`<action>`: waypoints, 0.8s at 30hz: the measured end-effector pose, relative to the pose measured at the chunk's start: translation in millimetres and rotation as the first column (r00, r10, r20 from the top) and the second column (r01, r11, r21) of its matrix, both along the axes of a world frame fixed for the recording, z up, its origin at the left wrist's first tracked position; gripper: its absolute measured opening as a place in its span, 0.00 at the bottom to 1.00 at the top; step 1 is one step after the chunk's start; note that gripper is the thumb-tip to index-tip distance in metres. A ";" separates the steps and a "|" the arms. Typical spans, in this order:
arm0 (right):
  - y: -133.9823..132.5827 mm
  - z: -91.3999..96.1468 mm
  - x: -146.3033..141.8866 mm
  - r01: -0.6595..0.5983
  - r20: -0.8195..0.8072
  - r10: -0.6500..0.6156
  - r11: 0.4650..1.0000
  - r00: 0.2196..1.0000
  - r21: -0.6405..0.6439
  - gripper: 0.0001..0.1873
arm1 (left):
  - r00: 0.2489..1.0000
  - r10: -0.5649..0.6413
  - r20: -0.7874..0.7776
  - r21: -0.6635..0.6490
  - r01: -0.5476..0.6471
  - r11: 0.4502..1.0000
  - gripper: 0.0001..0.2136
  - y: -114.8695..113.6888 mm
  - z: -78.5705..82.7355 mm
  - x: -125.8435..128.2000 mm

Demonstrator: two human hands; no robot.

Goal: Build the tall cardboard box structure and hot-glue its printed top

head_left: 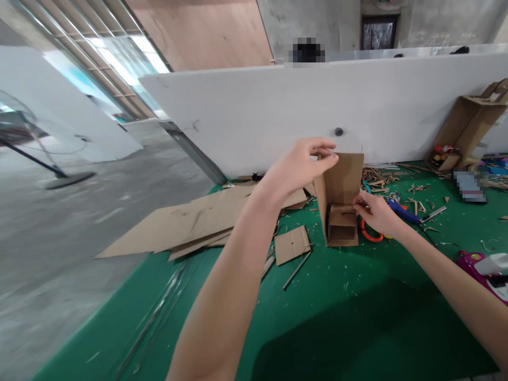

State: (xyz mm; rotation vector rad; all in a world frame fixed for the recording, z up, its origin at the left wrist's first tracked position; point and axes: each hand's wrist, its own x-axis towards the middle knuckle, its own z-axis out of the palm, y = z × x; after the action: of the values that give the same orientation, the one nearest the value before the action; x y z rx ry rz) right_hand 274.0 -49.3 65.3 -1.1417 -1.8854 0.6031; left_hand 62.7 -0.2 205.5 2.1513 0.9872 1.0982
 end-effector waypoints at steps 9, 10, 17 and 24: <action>2.6 -2.0 1.3 0.016 0.007 -0.016 1.000 1.000 0.012 0.04 | 0.952 0.113 0.284 -0.072 -0.096 0.993 0.04 -6.9 -19.5 0.4; 2.7 -2.1 1.3 0.021 0.007 -0.021 1.000 1.000 0.011 0.04 | 0.938 0.127 0.324 -0.104 -0.098 0.990 0.04 -6.9 -22.7 0.6; 2.9 -2.3 -0.6 0.030 0.002 -0.030 1.000 1.000 -0.003 0.03 | 0.876 0.113 0.469 -0.129 -0.059 0.990 0.07 -0.8 -37.9 -2.7; 3.3 -4.2 -3.0 0.049 0.002 -0.049 0.999 0.999 -0.008 0.03 | 0.967 -0.097 0.236 0.084 0.079 0.993 0.12 -12.4 -32.2 -15.7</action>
State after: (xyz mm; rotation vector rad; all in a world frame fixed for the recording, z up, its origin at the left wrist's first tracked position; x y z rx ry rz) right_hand 271.0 -45.9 61.1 -1.1905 -1.8522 0.5831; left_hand 47.0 -12.6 173.3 2.0379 0.7443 1.3324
